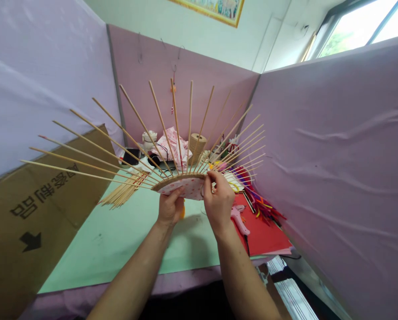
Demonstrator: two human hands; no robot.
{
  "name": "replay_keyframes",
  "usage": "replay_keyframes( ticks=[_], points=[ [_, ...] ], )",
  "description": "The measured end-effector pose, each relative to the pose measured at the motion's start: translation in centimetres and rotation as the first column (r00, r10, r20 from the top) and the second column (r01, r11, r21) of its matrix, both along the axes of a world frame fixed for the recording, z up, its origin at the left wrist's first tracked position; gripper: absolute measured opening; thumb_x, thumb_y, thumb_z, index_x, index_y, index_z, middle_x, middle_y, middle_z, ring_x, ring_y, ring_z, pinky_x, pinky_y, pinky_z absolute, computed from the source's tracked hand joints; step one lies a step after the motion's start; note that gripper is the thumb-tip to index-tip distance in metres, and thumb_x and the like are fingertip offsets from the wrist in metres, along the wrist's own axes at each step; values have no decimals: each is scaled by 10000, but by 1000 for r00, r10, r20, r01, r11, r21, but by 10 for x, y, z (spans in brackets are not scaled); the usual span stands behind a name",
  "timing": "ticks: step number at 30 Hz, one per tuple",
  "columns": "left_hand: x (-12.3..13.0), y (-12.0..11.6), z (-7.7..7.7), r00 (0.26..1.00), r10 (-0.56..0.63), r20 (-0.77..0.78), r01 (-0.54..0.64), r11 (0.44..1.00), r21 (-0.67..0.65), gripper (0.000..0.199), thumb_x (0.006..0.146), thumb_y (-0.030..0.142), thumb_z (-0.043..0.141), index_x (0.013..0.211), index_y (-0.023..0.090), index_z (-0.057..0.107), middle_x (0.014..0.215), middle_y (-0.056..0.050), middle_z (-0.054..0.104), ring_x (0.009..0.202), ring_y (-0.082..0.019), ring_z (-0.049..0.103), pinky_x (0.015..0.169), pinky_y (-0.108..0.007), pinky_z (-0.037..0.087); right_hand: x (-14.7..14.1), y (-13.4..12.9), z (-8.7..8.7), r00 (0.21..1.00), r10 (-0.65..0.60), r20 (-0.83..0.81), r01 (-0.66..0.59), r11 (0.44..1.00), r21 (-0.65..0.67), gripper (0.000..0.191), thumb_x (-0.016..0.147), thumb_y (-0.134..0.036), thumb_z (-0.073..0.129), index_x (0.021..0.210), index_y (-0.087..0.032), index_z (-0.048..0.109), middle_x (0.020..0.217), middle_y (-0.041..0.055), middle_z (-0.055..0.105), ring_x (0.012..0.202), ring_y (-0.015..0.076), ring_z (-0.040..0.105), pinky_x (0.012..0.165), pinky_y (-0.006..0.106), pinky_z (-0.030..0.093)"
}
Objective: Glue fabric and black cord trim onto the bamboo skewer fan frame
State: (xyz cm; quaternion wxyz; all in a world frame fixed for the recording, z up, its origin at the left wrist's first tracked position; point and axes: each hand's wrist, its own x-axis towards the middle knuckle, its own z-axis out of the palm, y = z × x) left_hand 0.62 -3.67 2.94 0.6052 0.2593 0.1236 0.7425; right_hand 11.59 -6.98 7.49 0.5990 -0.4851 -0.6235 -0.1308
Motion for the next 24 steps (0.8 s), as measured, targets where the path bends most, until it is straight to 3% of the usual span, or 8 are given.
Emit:
replay_keyframes(
  ticks=[3, 7, 10, 13, 17, 24],
  points=[
    [0, 1, -1, 1000, 23, 16, -23, 999, -25, 339, 556, 120, 822, 871, 208, 730, 910, -5, 747, 896, -161, 666, 914, -331, 486, 5, -6, -5, 999, 19, -44, -19, 1000, -17, 197, 941, -195, 457, 1061, -175, 611, 988, 85, 688, 924, 185, 641, 817, 339, 512],
    [0, 1, 0, 999, 32, 29, -30, 998, -53, 342, 539, 118, 826, 851, 209, 720, 899, 5, 743, 894, -158, 664, 907, -327, 490, 6, -21, -12, 984, -93, -154, 111, 988, 110, 232, 905, -190, 508, 1126, -182, 577, 1103, 128, 592, 1070, 229, 570, 893, 425, 504],
    [0, -2, 0, 1000, 7, 20, -5, 998, -64, 322, 536, 124, 823, 833, 196, 722, 867, 0, 742, 848, -152, 668, 860, -305, 503, -5, -30, -18, 1000, 11, 5, -12, 986, 164, 298, 884, -144, 521, 1174, -193, 566, 1106, 121, 574, 1096, 229, 555, 942, 442, 492],
    [0, -6, 1, 999, -37, -27, 35, 997, -76, 275, 543, 154, 824, 800, 183, 730, 826, -14, 744, 790, -154, 676, 810, -289, 510, -19, -30, -23, 972, 126, 198, -146, 986, 86, 401, 884, -143, 508, 1282, -185, 517, 1191, 131, 566, 1178, 240, 521, 990, 452, 474],
    [-1, -11, 4, 996, -48, -70, 44, 997, -63, 268, 512, 192, 847, 760, 175, 747, 809, -36, 750, 770, -176, 684, 809, -308, 521, -24, -24, -26, 965, 81, 249, -92, 995, 29, 441, 911, -181, 485, 1351, -162, 465, 1254, 147, 547, 1233, 251, 473, 1033, 480, 431],
    [1, -14, 6, 993, -75, -92, 72, 997, -37, 290, 500, 200, 861, 775, 186, 770, 862, -56, 764, 823, -212, 694, 848, -345, 534, -20, -25, -31, 968, 57, 245, -76, 994, 72, 500, 911, -195, 497, 1402, -187, 404, 1275, 145, 528, 1243, 263, 465, 1035, 505, 425]
  ],
)
